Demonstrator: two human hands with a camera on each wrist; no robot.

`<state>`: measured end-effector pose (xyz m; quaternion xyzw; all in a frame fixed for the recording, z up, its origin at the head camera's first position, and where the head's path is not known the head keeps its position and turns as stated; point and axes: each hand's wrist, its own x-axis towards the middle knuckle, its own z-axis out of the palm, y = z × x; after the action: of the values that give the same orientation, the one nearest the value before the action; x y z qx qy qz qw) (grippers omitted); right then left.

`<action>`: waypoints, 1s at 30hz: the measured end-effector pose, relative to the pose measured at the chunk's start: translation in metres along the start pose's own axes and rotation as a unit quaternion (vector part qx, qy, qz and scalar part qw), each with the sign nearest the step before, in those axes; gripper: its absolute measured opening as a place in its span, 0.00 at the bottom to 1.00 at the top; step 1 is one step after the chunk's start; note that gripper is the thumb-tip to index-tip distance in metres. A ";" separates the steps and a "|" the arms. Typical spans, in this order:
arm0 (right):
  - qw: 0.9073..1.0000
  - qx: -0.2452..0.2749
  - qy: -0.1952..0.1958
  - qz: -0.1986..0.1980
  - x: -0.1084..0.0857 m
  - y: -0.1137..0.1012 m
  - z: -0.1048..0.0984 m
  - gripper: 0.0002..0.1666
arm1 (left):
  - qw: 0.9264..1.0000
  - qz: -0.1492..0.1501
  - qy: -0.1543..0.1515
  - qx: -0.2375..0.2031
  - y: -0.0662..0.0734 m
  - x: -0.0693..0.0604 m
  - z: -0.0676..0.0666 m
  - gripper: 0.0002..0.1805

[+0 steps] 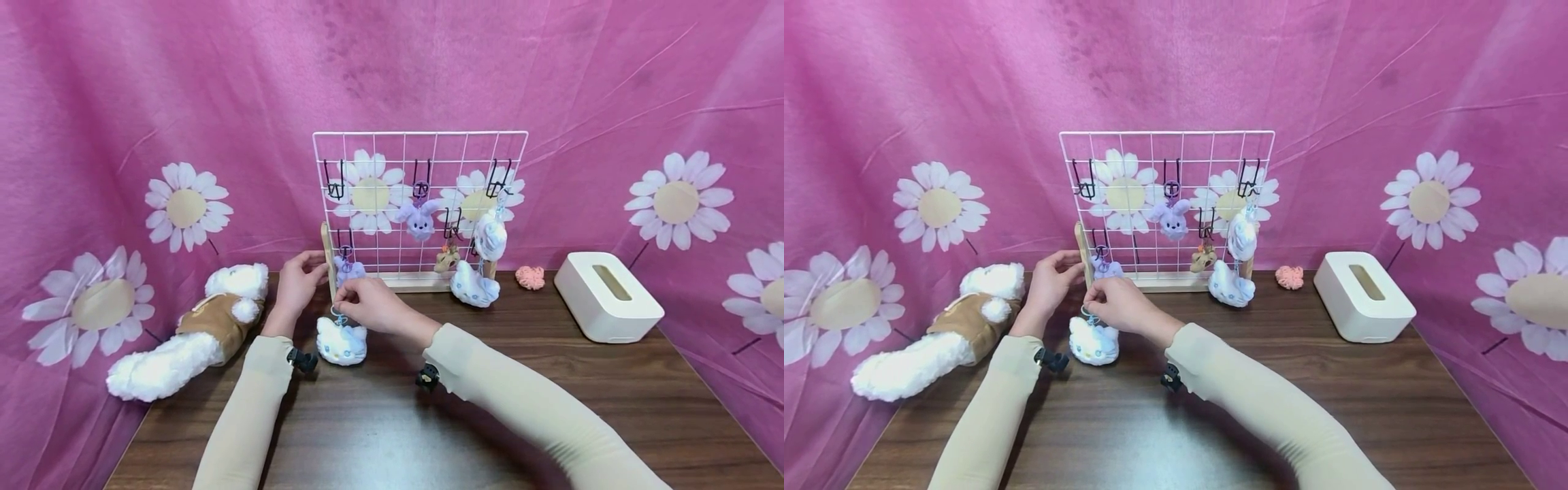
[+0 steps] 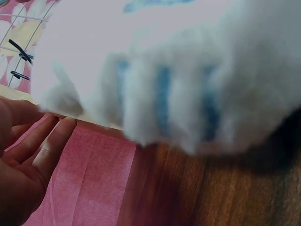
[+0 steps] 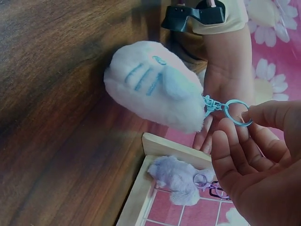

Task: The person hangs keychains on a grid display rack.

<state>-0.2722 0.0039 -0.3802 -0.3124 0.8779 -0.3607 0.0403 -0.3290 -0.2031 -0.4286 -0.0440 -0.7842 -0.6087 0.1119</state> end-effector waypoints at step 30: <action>0.997 -0.048 0.056 -0.030 0.022 -0.033 -0.054 0.06 | 0.996 0.021 0.017 0.084 -0.002 0.001 -0.003 0.17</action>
<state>-0.2887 0.0060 -0.3152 -0.3194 0.8853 -0.3361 -0.0352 -0.3296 -0.2066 -0.4298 -0.0406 -0.8293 -0.5392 0.1409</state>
